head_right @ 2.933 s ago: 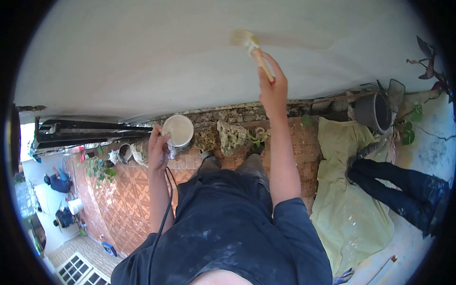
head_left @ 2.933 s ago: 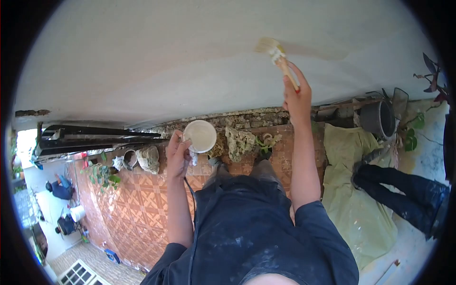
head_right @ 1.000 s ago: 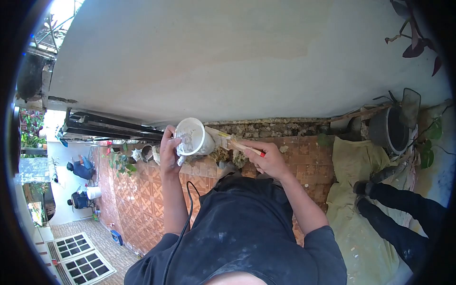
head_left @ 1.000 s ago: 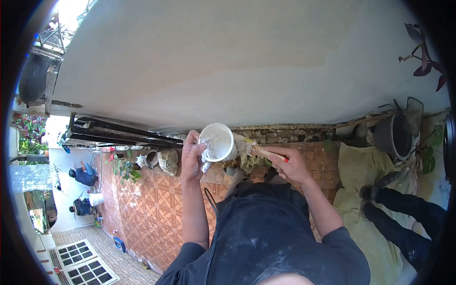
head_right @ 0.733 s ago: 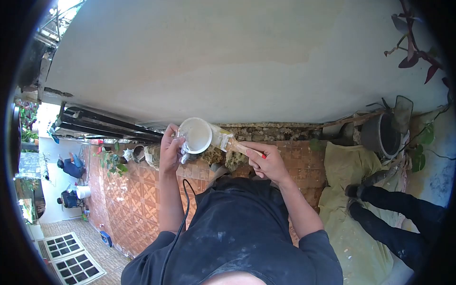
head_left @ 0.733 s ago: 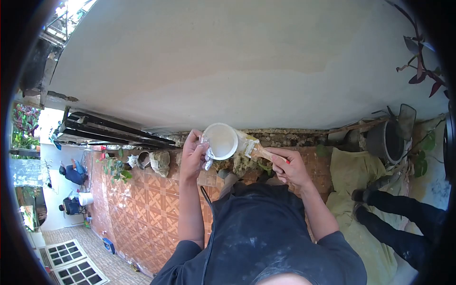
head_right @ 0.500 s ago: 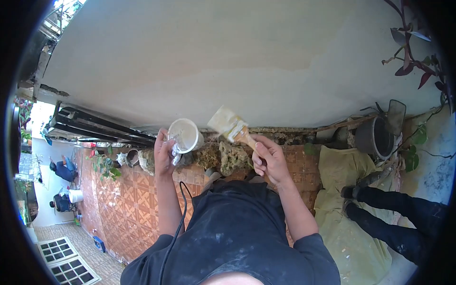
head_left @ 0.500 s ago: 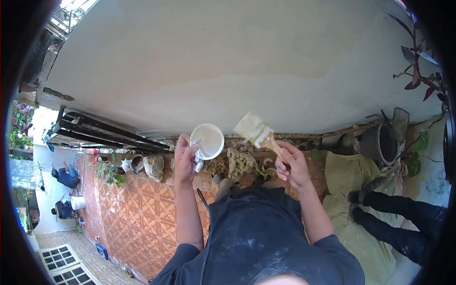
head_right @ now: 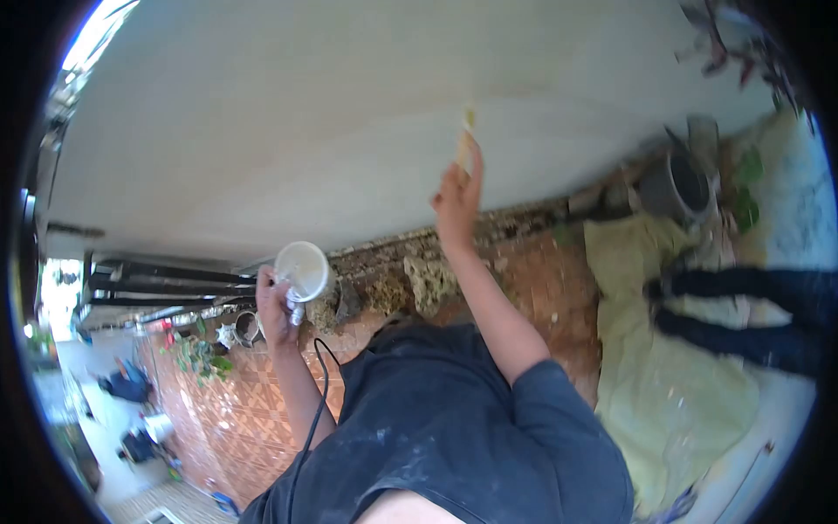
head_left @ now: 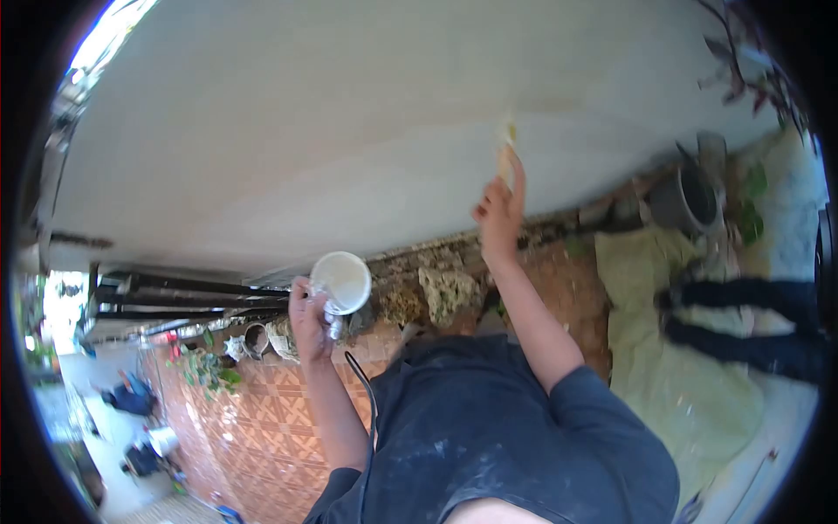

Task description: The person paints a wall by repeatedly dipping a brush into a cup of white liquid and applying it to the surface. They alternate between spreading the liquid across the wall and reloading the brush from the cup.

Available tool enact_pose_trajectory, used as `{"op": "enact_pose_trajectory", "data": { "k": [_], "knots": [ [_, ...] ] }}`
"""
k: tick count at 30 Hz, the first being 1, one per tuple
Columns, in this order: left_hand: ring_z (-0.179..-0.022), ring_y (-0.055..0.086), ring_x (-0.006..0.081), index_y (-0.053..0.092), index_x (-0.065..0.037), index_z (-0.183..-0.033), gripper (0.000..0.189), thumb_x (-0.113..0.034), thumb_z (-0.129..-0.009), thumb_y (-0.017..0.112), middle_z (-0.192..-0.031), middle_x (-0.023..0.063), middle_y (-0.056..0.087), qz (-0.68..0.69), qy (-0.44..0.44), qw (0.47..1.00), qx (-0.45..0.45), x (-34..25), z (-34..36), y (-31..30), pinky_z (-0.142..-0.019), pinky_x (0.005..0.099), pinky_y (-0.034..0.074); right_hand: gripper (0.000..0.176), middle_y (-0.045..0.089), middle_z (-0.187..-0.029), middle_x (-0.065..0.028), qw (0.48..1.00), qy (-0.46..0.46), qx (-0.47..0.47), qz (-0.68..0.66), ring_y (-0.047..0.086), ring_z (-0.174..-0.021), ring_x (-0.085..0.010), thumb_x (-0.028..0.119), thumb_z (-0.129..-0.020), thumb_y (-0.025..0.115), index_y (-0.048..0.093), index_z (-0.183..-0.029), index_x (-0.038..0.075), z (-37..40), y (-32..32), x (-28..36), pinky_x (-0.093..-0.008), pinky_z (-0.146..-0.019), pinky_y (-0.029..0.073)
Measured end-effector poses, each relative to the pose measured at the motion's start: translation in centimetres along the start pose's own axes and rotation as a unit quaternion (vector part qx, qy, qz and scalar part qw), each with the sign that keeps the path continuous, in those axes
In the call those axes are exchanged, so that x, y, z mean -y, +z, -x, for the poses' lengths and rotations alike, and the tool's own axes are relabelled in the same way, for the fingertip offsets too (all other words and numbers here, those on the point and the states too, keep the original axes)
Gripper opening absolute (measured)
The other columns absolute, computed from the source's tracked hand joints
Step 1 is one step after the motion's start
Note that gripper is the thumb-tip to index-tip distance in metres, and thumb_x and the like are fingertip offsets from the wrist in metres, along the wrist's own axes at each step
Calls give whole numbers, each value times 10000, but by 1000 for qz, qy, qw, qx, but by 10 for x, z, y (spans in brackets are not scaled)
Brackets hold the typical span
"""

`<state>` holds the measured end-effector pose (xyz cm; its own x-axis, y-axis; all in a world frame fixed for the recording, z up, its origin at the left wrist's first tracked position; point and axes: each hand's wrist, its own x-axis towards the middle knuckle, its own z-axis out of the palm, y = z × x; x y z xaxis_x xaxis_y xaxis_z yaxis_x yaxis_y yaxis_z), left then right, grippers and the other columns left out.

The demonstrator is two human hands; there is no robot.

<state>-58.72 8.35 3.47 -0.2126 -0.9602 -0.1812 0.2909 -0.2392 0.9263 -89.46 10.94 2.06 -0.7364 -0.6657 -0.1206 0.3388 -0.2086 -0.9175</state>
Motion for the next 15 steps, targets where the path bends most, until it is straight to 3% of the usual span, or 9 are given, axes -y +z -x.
{"op": "enact_pose_trajectory", "data": {
  "k": [4,6,11,15],
  "knots": [
    [-738,565,93,466,-85,-1008,199,-13,-863,583,-863,21,568,3,8,1000,24,-4,-15,-34,-636,222,473,541,422,-785,21,998,-8,-38,40,353,-567,-36,159,-1024,462,231,-1512,183,34,37,-21,-179,-472,343],
    [-797,582,112,466,-74,-1013,185,-22,-871,573,-890,39,573,-5,-9,999,45,-5,-27,-59,-722,249,491,519,434,-785,23,999,15,4,33,349,-549,-29,174,-1037,442,235,-1513,164,58,49,-41,-180,-455,333],
    [-845,596,122,477,-61,-1049,182,-25,-887,552,-930,49,588,-64,-45,996,38,-19,-51,-68,-752,263,492,502,432,-765,22,1000,21,11,10,348,-534,-28,196,-1056,400,223,-1524,156,109,57,-88,-190,-451,339],
    [-859,604,114,492,-59,-1081,186,-32,-905,543,-954,47,601,-61,-55,988,132,-25,-81,-90,-766,265,493,551,457,-835,11,998,66,14,-13,401,-587,-40,293,-1041,455,221,-1526,178,126,52,-101,-208,-506,380]
  ]
}}
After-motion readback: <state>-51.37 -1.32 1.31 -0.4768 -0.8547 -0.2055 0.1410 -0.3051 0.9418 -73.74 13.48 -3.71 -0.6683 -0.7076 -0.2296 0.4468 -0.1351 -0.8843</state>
